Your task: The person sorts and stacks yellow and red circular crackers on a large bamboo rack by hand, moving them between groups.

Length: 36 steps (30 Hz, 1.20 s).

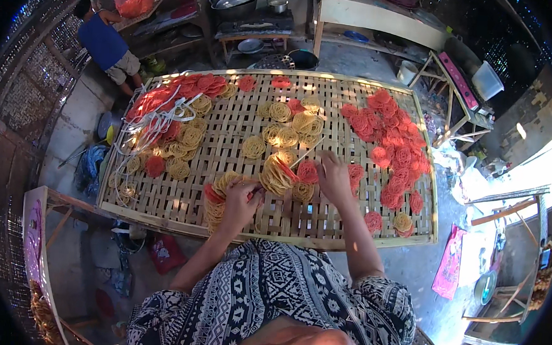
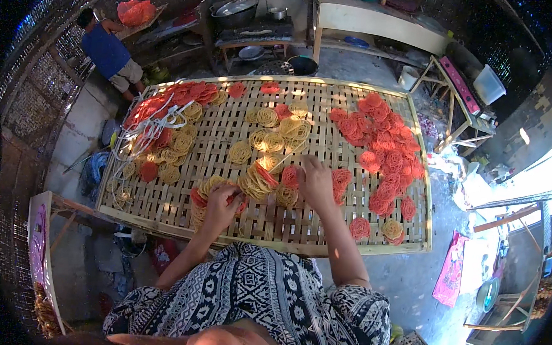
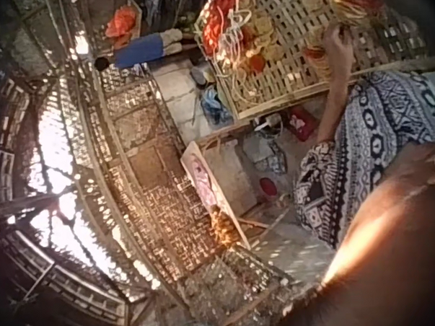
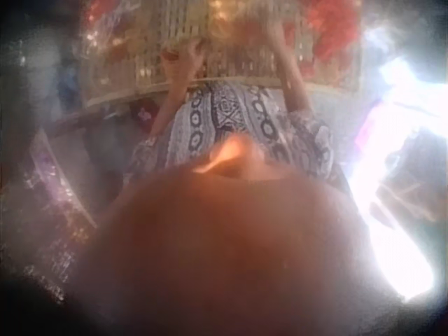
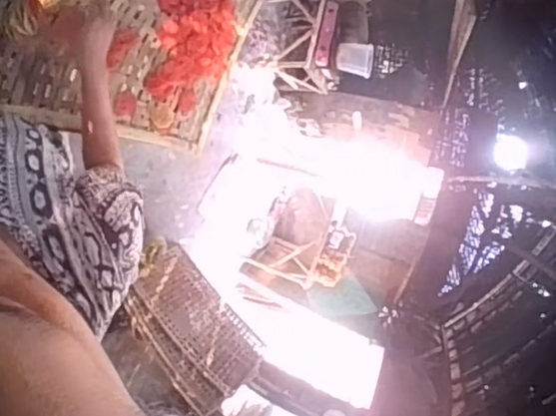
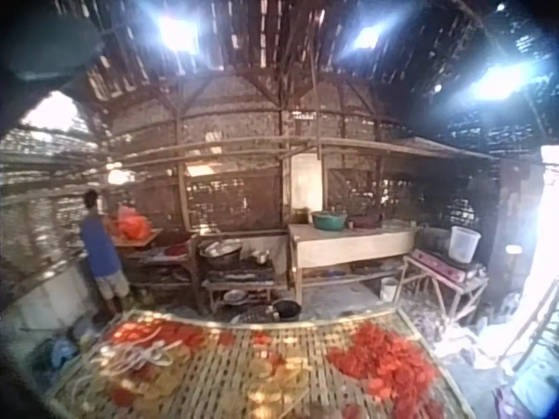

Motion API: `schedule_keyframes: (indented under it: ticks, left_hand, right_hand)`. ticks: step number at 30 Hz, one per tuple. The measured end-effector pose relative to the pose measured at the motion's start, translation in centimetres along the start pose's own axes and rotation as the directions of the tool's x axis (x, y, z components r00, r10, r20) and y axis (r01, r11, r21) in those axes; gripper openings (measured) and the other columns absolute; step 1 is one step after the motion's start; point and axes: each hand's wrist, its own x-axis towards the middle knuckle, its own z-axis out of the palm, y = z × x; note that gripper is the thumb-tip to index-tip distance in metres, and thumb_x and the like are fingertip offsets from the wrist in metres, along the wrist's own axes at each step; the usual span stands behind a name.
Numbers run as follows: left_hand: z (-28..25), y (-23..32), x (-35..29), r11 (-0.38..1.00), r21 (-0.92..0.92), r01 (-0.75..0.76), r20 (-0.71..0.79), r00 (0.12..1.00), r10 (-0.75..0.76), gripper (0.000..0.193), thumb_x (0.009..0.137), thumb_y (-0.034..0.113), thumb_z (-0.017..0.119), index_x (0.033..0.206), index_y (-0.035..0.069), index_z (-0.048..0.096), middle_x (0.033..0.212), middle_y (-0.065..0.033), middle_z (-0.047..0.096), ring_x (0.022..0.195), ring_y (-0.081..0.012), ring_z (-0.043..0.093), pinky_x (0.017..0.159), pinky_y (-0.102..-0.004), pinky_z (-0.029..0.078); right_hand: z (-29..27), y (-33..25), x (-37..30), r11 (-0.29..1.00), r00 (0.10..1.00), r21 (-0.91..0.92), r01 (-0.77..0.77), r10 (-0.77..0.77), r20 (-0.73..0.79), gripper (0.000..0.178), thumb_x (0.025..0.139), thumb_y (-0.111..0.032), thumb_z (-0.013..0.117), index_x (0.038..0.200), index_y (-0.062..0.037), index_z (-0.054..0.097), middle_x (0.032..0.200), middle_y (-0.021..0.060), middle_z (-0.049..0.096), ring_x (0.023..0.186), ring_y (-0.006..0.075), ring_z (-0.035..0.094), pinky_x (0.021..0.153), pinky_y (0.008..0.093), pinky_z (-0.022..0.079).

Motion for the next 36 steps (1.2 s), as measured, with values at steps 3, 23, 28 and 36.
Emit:
schedule_keyframes:
  ticks: [3,23,28,36]
  left_hand:
    - [0.6,0.1,-0.2,0.997,0.071,-0.034,-0.004,0.999,0.035,0.012,0.082,0.014,0.065,0.089,0.005,0.068,0.078,-0.0087,0.067,0.078,-0.0266,0.062,0.091,-0.0404,0.035]
    - [-11.1,-1.5,0.1,0.987,0.147,-0.071,-0.319,0.941,0.115,0.036,0.083,0.015,0.068,0.116,0.004,0.058,0.108,-0.0172,0.065,0.101,-0.0303,0.062,0.081,-0.0381,0.048]
    - [-14.3,-5.7,-9.6,0.868,0.193,0.458,0.037,0.880,-0.473,0.029,0.085,0.022,0.066,0.106,0.003,0.062,0.093,-0.0171,0.067,0.083,-0.0328,0.066,0.073,-0.0387,0.051]
    - [-3.2,-7.8,-19.3,0.812,-0.077,0.579,0.060,0.816,-0.576,0.040,0.087,0.038,0.063,0.099,0.000,0.066,0.093,-0.0220,0.066,0.088,-0.0307,0.065,0.078,-0.0409,0.049]
  right_hand:
    - [1.7,2.6,-1.1,0.970,0.991,-0.229,0.082,-0.055,0.123,0.037,0.084,-0.025,0.066,0.113,-0.0035,0.058,0.102,0.0165,0.060,0.093,0.0344,0.057,0.085,0.0447,0.044]
    - [-0.2,-1.0,-0.6,0.945,0.980,0.325,-0.047,0.107,-0.169,0.013,0.095,-0.010,0.053,0.091,0.0023,0.057,0.078,0.0171,0.063,0.069,0.0252,0.063,0.064,0.0343,0.048]
    - [0.1,-0.8,-1.3,0.929,0.965,0.319,-0.187,0.234,-0.115,0.020,0.098,-0.016,0.050,0.090,0.0021,0.055,0.074,0.0134,0.061,0.064,0.0242,0.059,0.061,0.0347,0.046]
    - [2.9,-0.9,-0.5,0.803,0.972,0.564,-0.190,0.234,-0.005,0.022,0.099,-0.017,0.049,0.092,0.0032,0.057,0.082,0.0099,0.064,0.075,0.0158,0.062,0.070,0.0300,0.051]
